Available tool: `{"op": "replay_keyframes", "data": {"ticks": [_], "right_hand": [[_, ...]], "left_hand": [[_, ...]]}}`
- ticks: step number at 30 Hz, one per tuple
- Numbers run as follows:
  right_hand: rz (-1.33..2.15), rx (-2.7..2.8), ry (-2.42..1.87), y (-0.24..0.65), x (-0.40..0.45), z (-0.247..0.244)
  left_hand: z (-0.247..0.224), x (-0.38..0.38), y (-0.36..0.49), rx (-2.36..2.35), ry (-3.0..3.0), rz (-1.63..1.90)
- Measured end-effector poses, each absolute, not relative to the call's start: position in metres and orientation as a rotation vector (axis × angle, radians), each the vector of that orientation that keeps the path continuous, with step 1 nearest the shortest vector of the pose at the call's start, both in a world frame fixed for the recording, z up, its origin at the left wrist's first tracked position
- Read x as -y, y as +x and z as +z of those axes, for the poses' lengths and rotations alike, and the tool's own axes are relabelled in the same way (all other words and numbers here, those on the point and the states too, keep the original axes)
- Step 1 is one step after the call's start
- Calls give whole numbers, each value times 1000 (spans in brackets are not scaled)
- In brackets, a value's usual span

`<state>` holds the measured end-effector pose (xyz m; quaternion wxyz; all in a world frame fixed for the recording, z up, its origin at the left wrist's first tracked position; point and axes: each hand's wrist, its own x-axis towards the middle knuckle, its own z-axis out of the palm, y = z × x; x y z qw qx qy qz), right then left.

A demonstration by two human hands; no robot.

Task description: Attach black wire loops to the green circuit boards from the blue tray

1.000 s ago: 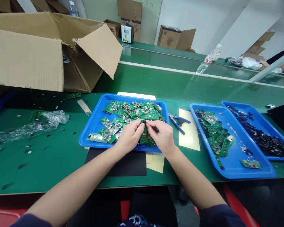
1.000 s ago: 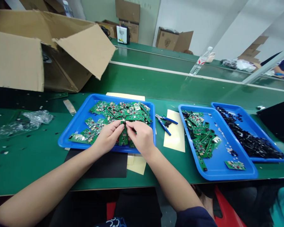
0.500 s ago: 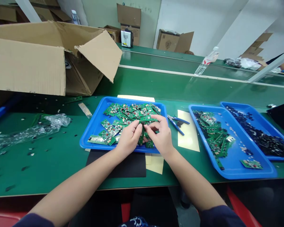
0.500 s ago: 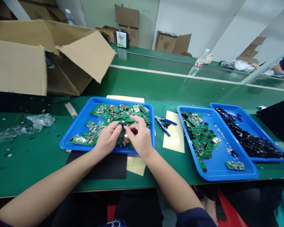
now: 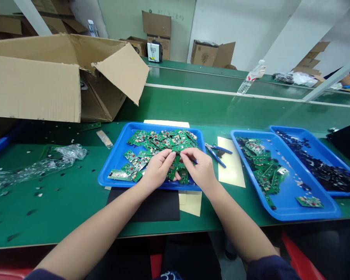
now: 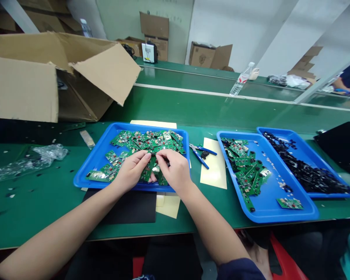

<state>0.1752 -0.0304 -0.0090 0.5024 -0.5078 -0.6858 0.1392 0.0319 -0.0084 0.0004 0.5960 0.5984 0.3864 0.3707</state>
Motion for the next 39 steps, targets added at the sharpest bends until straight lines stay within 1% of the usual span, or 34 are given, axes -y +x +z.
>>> {"op": "replay_keyframes", "data": {"ticks": [8, 13, 15, 19, 21, 23, 27, 31, 34, 39], "right_hand": [[122, 1748, -1148, 179, 28, -7], [-2, 1757, -1056, 180, 27, -8], [-77, 1675, -1060, 186, 25, -6], [-282, 1330, -1099, 204, 23, 0], [-307, 1219, -1077, 209, 24, 3], [-199, 1265, -1058, 206, 26, 3], [303, 1572, -1058, 187, 32, 0], [741, 1446, -1100, 173, 34, -3], [868, 1269, -1085, 173, 34, -1], [888, 1154, -1093, 177, 32, 4]], "left_hand": [[1, 10, 30, -837, 1373, 846], [4, 10, 27, -873, 1474, 865], [6, 6, 23, -935, 1487, 945], [11, -6, 11, -1053, 1408, 1291], [13, -8, 8, -1083, 1430, 1408], [13, -6, 8, -1097, 1515, 1437], [8, 3, 13, -1037, 1814, 1347], [3, 8, 15, -880, 2198, 1236], [3, 8, 13, -809, 2291, 1182], [5, 5, 12, -781, 2345, 1092]]}}
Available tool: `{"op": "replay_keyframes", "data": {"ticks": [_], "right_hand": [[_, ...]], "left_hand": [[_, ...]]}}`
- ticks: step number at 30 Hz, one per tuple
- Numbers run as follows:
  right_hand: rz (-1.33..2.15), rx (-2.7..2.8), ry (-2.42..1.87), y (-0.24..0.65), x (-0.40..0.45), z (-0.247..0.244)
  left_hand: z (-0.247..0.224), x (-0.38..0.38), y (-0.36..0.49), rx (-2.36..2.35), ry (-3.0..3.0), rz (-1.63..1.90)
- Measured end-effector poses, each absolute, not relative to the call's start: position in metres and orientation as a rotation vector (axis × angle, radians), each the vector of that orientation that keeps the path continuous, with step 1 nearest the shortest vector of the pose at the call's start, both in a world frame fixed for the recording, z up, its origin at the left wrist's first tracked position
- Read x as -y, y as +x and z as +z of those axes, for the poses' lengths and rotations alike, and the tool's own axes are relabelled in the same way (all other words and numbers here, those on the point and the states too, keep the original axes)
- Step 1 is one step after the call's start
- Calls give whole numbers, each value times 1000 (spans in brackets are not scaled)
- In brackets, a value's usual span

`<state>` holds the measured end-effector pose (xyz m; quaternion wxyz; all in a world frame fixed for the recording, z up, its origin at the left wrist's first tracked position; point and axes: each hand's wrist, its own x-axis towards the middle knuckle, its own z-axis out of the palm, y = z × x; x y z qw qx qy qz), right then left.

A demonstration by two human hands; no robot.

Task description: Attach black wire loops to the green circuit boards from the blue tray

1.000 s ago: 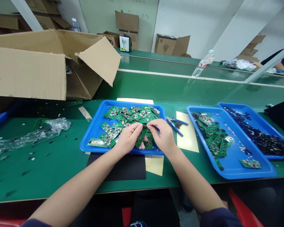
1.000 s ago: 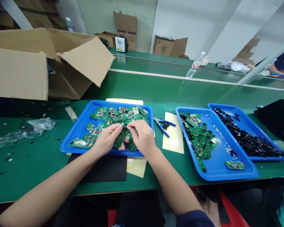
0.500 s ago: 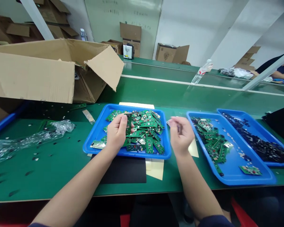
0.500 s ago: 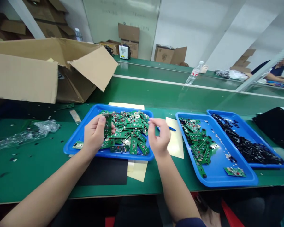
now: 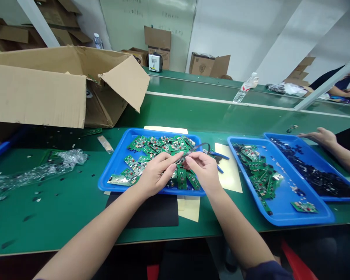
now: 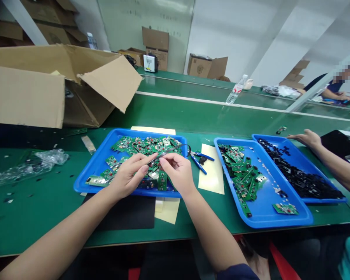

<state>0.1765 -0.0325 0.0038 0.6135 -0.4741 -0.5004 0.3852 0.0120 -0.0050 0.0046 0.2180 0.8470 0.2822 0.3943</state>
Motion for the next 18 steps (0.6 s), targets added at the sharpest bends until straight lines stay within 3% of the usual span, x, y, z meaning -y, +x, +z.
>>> {"op": "replay_keyframes", "data": {"ticks": [14, 18], "right_hand": [[935, 1235, -1103, 180, 32, 6], [749, 1361, -1147, 180, 35, 5]], "left_hand": [[2, 2, 14, -688, 2306, 999], [0, -1, 15, -734, 2265, 1046]]}}
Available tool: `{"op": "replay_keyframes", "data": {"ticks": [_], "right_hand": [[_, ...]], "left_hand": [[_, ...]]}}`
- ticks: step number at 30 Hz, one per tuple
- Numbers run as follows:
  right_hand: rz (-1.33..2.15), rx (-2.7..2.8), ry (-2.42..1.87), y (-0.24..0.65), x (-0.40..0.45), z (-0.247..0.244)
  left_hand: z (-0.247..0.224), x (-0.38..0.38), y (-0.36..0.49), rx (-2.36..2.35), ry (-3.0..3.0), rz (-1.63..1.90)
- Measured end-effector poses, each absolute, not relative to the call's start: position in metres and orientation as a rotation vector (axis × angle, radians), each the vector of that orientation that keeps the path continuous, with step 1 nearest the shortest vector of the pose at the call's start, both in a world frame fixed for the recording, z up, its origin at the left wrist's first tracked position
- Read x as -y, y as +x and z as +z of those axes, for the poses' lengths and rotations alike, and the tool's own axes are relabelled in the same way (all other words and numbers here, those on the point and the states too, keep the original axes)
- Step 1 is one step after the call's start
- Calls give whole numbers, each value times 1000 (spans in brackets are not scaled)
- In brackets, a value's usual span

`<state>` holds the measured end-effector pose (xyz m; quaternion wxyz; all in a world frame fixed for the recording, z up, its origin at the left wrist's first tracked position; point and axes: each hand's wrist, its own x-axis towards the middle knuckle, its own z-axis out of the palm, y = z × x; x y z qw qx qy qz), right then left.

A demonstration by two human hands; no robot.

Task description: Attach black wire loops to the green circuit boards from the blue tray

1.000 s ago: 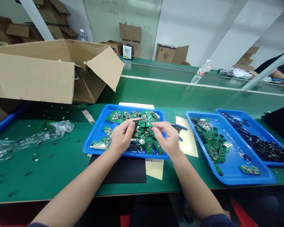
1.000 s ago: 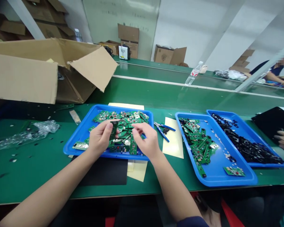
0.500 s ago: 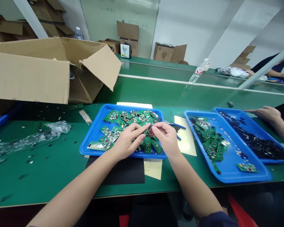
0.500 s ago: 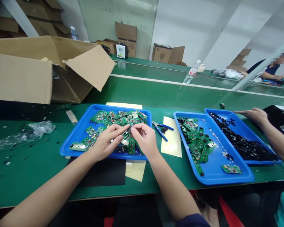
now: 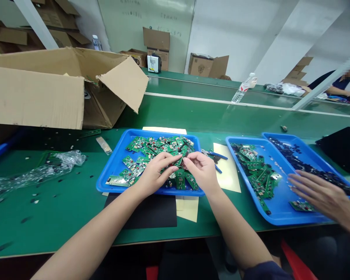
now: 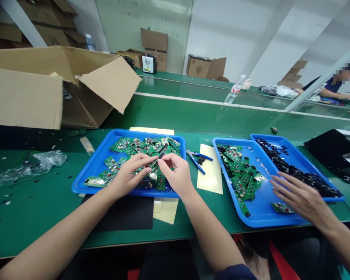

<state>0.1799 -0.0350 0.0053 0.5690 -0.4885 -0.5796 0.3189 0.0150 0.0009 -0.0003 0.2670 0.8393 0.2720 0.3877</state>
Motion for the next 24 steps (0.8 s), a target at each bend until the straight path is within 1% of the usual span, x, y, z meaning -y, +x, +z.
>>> {"op": "replay_keyframes", "data": {"ticks": [5, 8, 10, 14, 16, 20, 24], "right_hand": [[297, 1612, -1064, 178, 34, 4], [246, 1653, -986, 180, 32, 3], [371, 1646, -953, 182, 32, 2], [798, 1645, -907, 183, 33, -1], [971, 1546, -898, 182, 31, -3], [1245, 1169, -934, 181, 26, -5], [1510, 1095, -921, 184, 25, 0]], "left_hand": [[-3, -5, 15, -798, 2224, 1032], [-2, -6, 14, -799, 2217, 1049], [-1, -6, 13, -779, 2236, 1087], [1, -7, 11, -698, 2304, 1231], [2, -7, 10, -689, 2338, 1303], [0, -6, 10, -690, 2486, 1404], [-4, -9, 9, -650, 2632, 1478]]}}
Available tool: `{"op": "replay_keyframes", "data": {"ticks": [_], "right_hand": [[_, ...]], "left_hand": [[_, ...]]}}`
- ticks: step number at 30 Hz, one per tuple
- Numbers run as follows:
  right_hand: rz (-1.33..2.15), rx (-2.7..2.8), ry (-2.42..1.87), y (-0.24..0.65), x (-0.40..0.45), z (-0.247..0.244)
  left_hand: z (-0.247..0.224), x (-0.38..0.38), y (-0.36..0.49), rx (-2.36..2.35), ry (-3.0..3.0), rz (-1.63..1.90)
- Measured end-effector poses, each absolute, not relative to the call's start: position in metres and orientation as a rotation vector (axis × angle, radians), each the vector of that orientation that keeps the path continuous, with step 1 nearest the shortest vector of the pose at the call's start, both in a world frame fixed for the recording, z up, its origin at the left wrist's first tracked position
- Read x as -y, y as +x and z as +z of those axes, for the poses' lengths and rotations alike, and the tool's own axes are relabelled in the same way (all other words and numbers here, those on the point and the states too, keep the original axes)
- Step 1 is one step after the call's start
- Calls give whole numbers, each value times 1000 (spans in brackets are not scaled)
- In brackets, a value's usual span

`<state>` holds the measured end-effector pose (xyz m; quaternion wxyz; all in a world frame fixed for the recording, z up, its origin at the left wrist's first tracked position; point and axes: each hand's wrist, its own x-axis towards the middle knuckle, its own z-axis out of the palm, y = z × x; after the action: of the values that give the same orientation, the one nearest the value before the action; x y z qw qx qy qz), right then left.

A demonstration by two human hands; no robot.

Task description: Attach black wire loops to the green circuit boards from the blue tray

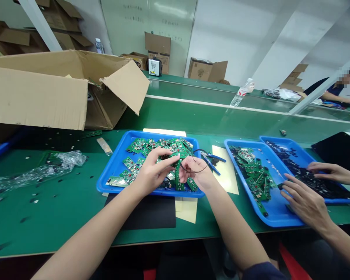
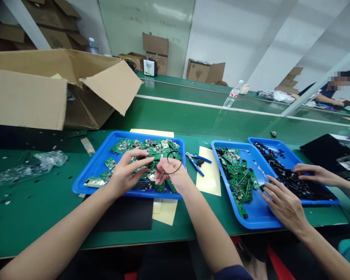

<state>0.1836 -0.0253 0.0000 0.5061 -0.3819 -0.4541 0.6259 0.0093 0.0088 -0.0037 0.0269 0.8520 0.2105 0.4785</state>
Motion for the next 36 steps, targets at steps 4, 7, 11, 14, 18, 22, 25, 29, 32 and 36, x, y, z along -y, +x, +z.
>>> {"op": "replay_keyframes", "data": {"ticks": [4, 7, 11, 14, 18, 22, 25, 29, 32, 36], "right_hand": [[1624, 1137, -879, 185, 29, 8], [1686, 1087, -872, 184, 31, 9], [1794, 1027, -830, 182, 29, 5], [1874, 988, -751, 181, 27, 1], [1939, 938, -677, 180, 25, 0], [1946, 909, -726, 180, 24, -1], [1950, 869, -833, 181, 24, -4], [1875, 773, -960, 181, 23, -4], [1844, 755, -982, 180, 24, -3], [1794, 745, -979, 179, 25, -3]], "left_hand": [[-6, -11, 8, -706, 2660, 1506], [-6, -11, 8, -775, 2639, 1506], [-4, -9, 9, -769, 2559, 1477], [-3, -9, 10, -728, 2486, 1443], [-4, -9, 11, -712, 2409, 1398], [-5, -11, 10, -667, 2431, 1404], [-5, -13, 7, -633, 2518, 1404], [-5, -16, 3, -676, 2631, 1402], [-4, -17, 1, -726, 2689, 1399], [-4, -17, 0, -773, 2726, 1422]]}}
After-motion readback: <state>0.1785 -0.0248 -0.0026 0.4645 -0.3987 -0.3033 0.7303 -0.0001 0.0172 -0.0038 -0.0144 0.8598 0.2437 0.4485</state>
